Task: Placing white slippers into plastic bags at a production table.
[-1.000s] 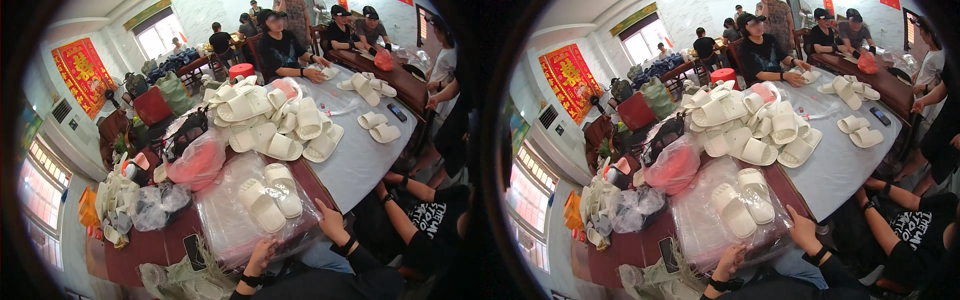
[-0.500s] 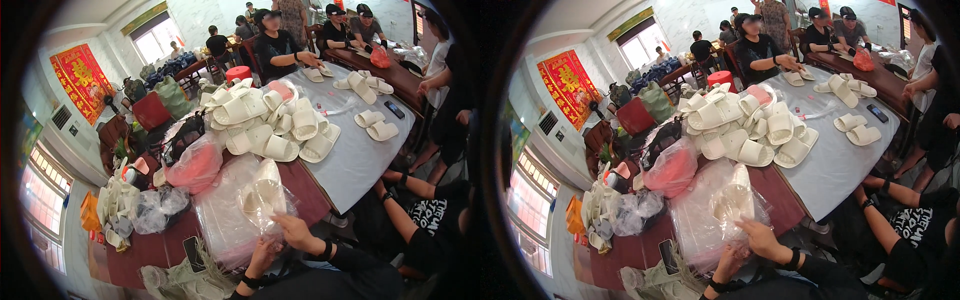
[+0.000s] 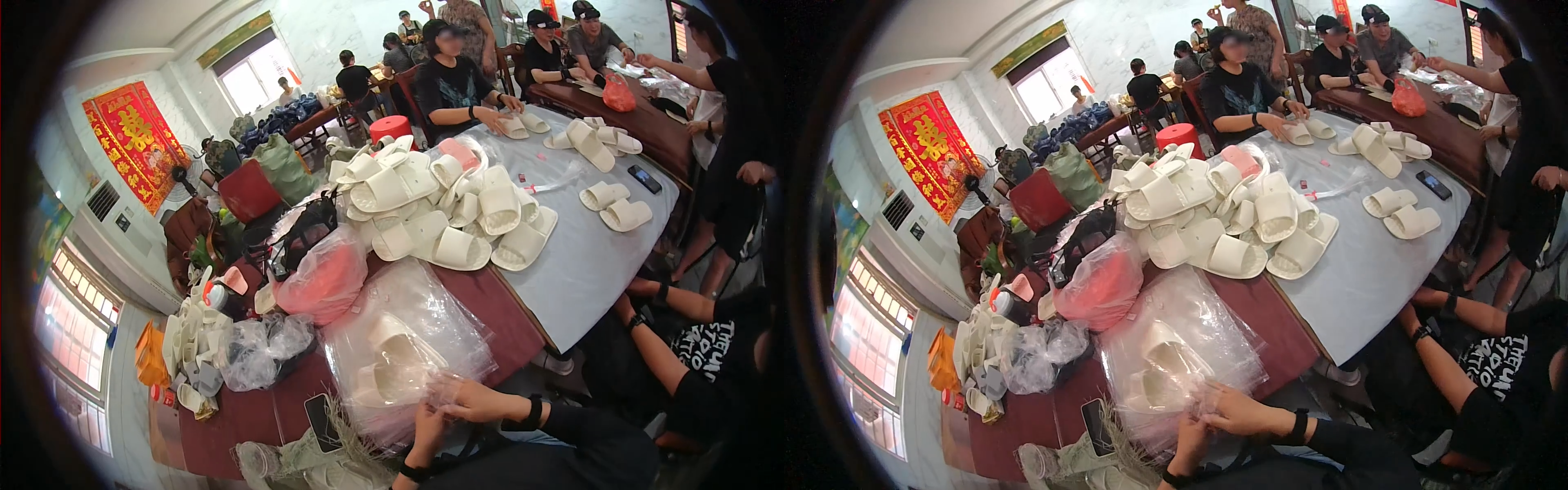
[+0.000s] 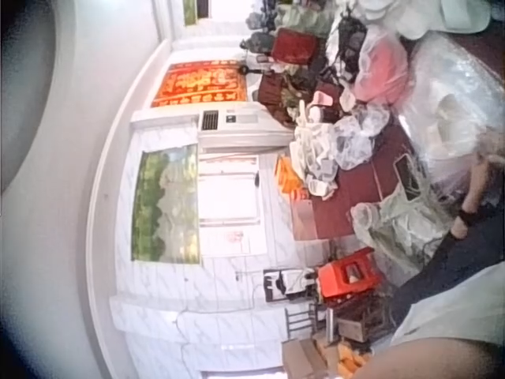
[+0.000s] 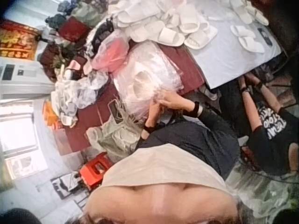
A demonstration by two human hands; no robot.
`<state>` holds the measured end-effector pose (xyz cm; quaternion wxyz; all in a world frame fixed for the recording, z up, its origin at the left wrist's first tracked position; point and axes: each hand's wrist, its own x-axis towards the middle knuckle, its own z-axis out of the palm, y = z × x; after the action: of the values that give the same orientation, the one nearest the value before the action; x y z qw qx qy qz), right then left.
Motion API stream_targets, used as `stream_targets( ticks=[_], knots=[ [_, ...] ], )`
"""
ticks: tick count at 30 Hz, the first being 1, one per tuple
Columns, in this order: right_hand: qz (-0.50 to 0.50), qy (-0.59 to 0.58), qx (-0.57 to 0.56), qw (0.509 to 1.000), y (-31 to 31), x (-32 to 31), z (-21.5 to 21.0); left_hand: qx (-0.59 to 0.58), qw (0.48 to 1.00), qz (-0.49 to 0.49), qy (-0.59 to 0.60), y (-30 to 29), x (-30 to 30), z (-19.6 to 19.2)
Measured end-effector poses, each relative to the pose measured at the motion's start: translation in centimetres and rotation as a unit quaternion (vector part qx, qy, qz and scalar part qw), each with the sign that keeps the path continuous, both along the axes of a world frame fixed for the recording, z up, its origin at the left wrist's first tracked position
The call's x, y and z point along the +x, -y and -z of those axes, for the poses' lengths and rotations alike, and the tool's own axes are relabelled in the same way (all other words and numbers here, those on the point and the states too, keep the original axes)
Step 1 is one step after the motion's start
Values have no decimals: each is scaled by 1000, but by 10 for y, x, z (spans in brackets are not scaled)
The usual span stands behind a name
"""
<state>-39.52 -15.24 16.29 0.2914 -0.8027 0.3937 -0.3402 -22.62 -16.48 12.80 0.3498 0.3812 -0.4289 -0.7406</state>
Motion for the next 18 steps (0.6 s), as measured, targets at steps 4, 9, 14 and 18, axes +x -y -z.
stream_targets(
  ticks=[4, 9, 14, 18],
  knots=[
    [9, 74, 84, 994, -15, 3, 4, 51, 995, -5, 85, -5, 6, 13],
    [147, 38, -35, 988, -12, 19, 14, 164, 984, 74, -5, -1, 5, -27],
    [251, 192, 108, 943, -8, 18, 11, 221, 956, 68, -178, -14, 7, -25],
    [266, 311, 154, 899, -3, 25, -15, 280, 946, 64, -154, -12, 15, 0]
  ],
)
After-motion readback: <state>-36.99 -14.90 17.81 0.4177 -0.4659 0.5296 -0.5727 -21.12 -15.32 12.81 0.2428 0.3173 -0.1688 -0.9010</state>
